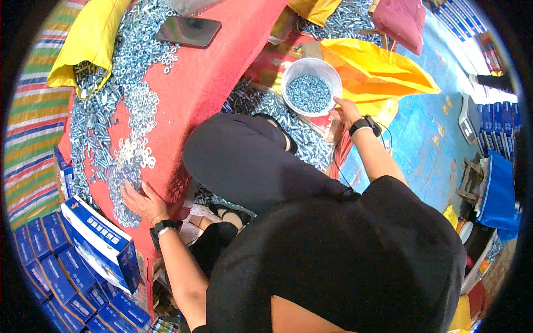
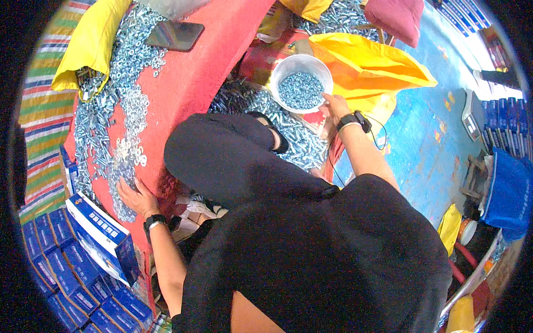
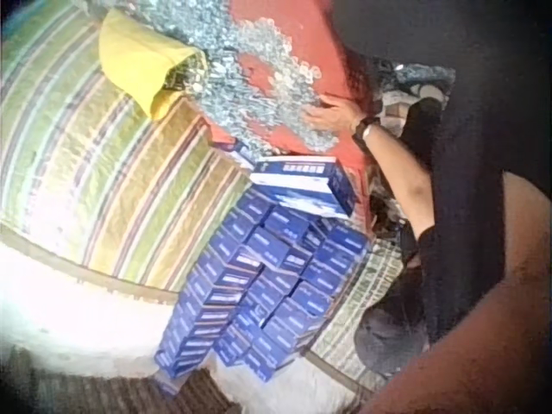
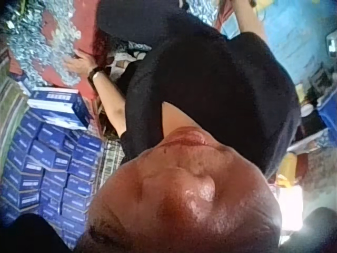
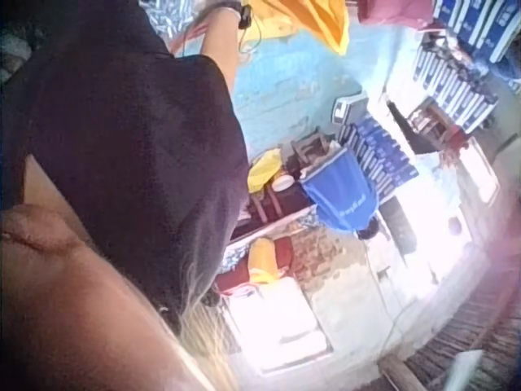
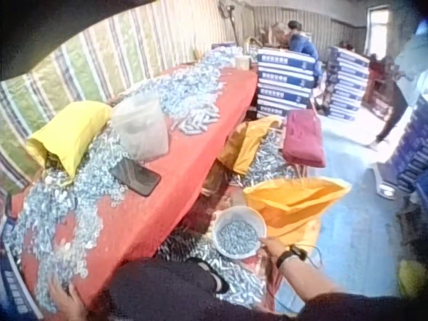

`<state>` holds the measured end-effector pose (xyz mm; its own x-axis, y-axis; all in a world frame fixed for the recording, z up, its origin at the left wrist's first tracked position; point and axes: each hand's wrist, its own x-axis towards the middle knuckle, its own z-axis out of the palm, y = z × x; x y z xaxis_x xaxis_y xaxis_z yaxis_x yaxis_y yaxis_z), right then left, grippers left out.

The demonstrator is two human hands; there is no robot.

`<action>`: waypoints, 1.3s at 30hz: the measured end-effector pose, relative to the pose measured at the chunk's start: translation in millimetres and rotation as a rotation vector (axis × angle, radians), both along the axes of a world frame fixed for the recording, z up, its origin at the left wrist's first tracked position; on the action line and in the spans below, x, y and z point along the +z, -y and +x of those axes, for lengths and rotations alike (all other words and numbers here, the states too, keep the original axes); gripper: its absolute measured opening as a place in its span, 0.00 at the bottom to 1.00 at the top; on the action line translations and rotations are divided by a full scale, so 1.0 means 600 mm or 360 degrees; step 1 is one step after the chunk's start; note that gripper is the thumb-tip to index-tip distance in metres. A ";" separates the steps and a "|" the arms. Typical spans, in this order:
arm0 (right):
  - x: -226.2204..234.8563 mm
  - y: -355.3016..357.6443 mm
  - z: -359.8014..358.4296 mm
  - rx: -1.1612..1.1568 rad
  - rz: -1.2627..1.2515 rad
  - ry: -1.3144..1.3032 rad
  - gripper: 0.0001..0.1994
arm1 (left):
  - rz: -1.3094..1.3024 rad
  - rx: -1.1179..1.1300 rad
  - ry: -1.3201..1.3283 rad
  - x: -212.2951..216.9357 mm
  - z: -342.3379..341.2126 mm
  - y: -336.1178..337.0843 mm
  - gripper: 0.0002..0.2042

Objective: Sorting metal nuts and washers from piles on a table and packing them into plastic bags and cardboard boxes.

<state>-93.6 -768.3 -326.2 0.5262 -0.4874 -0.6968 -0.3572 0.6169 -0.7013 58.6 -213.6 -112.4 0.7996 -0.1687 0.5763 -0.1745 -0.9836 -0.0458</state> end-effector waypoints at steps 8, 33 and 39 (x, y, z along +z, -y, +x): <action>-0.056 -0.008 -0.027 -0.0002 0.0476 0.0204 0.27 | 0.0106 0.0034 -0.0035 -0.004 0.004 -0.012 0.20; -0.117 -0.055 0.100 -0.0478 0.0692 0.0105 0.10 | 0.0162 0.0005 -0.0124 -0.002 0.011 -0.013 0.20; -0.081 -0.029 0.128 -0.0162 0.0269 -0.0079 0.08 | 0.0179 0.0016 -0.0164 -0.008 0.001 -0.033 0.20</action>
